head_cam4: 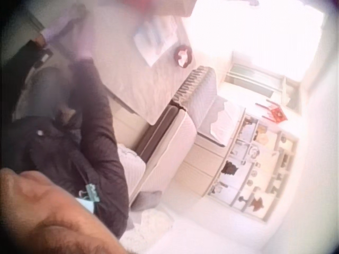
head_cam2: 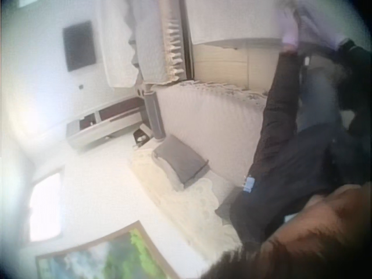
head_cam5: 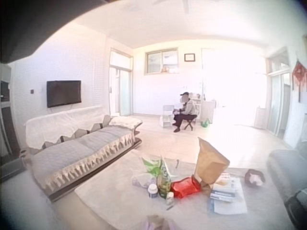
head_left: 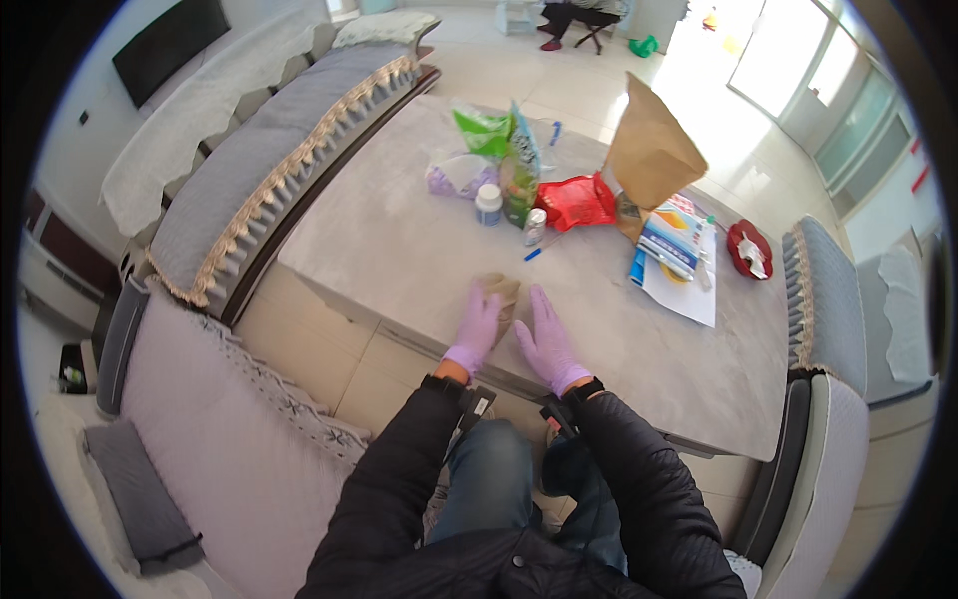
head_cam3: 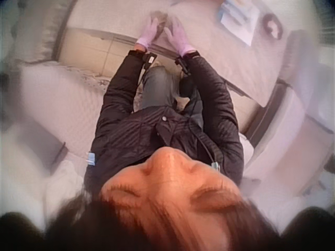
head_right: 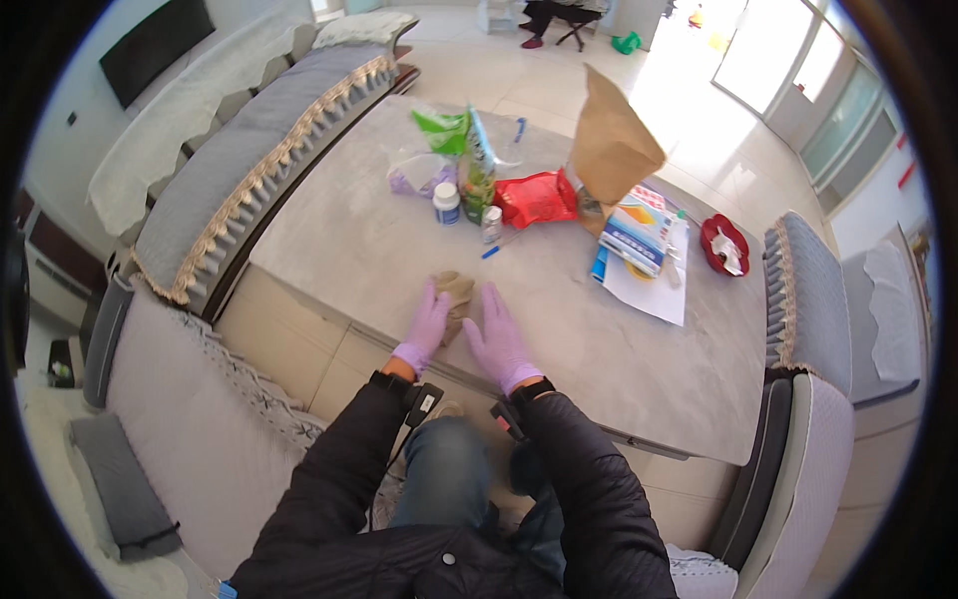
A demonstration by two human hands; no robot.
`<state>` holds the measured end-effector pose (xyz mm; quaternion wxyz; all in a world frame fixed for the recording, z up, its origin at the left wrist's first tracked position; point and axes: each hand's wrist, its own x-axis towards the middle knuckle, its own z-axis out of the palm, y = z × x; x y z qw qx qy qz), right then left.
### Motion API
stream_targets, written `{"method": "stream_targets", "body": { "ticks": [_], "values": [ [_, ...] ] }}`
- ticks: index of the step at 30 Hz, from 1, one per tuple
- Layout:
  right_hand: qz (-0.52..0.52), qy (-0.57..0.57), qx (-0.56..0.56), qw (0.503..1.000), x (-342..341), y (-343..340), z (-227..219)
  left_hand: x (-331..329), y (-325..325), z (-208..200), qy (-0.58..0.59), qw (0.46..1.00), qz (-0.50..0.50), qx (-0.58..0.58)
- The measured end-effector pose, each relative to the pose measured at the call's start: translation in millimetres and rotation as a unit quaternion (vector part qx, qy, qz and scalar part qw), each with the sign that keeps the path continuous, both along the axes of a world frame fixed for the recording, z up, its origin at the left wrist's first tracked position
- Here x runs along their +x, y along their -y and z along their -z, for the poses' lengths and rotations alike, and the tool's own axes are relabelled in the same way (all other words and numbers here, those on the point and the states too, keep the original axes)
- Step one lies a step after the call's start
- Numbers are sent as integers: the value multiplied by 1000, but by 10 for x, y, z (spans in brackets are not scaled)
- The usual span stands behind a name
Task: The person wipes the surface of a rectangular table with a cloth while wearing pink gloves. They move items such as a red bowl, papers, and a book aside to reach different areas, then wipe the tabletop and edges systematically.
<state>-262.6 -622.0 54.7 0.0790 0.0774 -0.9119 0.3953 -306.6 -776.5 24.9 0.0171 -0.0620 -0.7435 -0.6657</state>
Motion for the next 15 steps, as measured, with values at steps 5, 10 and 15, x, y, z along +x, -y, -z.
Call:
{"method": "stream_targets", "body": {
  "ticks": [5, 10, 15],
  "values": [
    [-1, -81, 141, 987, -162, 301, -190, 295, -93, -51, -20, 981, -183, 61],
    [-10, -71, 161, 984, -220, 574, -164, 544, 18, -15, -23, 968, -249, -33],
    [-4, -126, 133, 983, -144, 56, -58, 462, 90, -9, -13, 932, -92, -349]
  ]
}}
